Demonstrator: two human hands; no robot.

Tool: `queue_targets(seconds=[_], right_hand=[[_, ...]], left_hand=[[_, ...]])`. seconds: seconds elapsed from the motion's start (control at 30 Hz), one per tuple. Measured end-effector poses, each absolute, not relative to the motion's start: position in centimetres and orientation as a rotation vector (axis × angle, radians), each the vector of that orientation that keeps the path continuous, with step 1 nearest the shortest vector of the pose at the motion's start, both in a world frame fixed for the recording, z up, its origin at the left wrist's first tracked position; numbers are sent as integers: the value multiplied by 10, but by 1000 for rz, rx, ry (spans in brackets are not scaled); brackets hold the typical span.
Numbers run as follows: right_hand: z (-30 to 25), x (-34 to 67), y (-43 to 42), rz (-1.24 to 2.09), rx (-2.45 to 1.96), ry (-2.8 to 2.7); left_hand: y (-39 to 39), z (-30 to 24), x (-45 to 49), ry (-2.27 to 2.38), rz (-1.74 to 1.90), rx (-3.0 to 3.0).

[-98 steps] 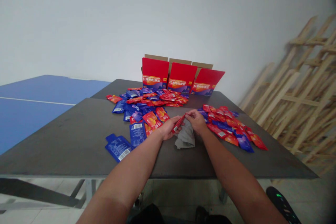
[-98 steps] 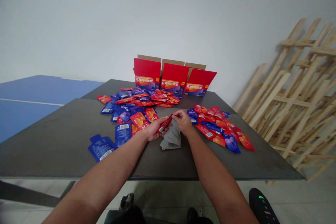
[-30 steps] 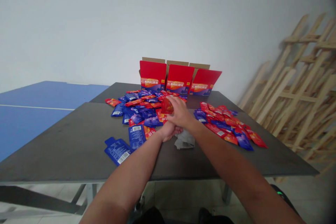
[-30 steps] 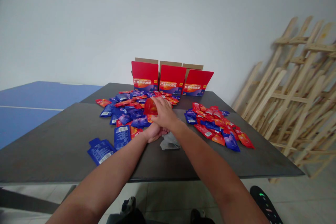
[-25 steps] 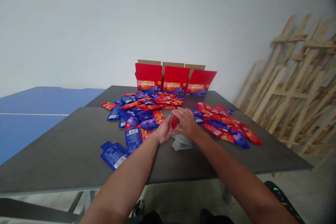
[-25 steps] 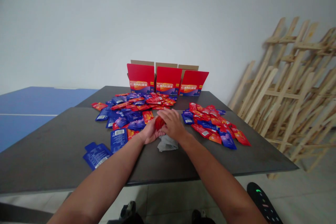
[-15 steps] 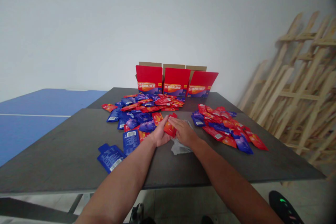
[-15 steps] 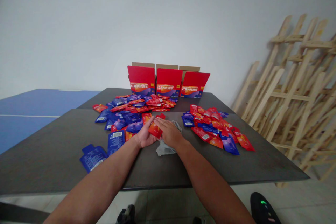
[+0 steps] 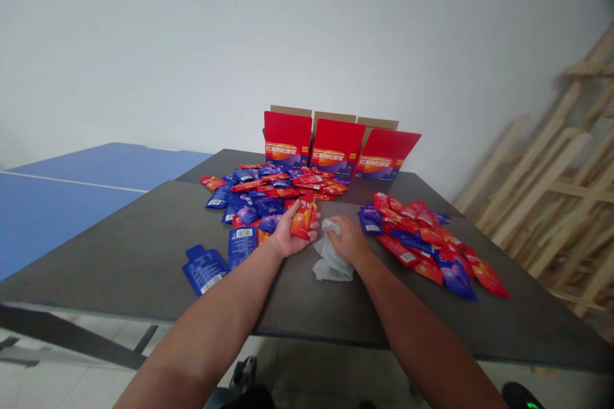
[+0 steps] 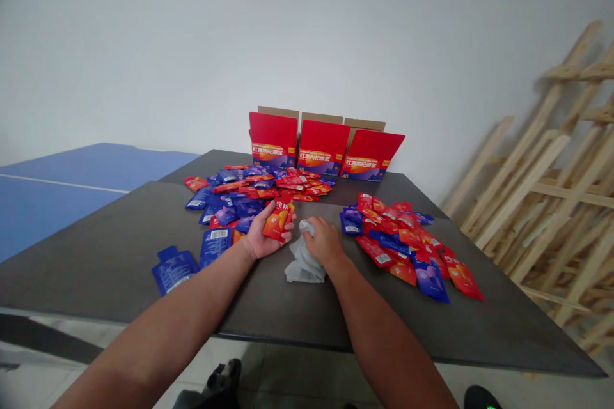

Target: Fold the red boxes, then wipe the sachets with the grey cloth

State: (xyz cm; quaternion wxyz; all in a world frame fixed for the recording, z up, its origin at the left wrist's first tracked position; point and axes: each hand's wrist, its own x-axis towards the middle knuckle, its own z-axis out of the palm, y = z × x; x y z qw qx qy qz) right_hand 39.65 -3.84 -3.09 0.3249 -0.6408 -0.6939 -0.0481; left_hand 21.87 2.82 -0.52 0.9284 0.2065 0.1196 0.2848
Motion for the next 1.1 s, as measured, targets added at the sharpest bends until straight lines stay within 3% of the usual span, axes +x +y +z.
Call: queue_targets(seconds=[0.2, 0.47, 1.1], right_hand=[[-20, 389, -53, -172, -1298, -1868], [-23, 362, -55, -189, -1099, -2187], [-31, 392, -39, -224, -1338, -1668]], left_hand=[[33, -12, 221, 289, 577, 462], [24, -14, 229, 358, 476, 538], [14, -19, 232, 421, 376, 750]])
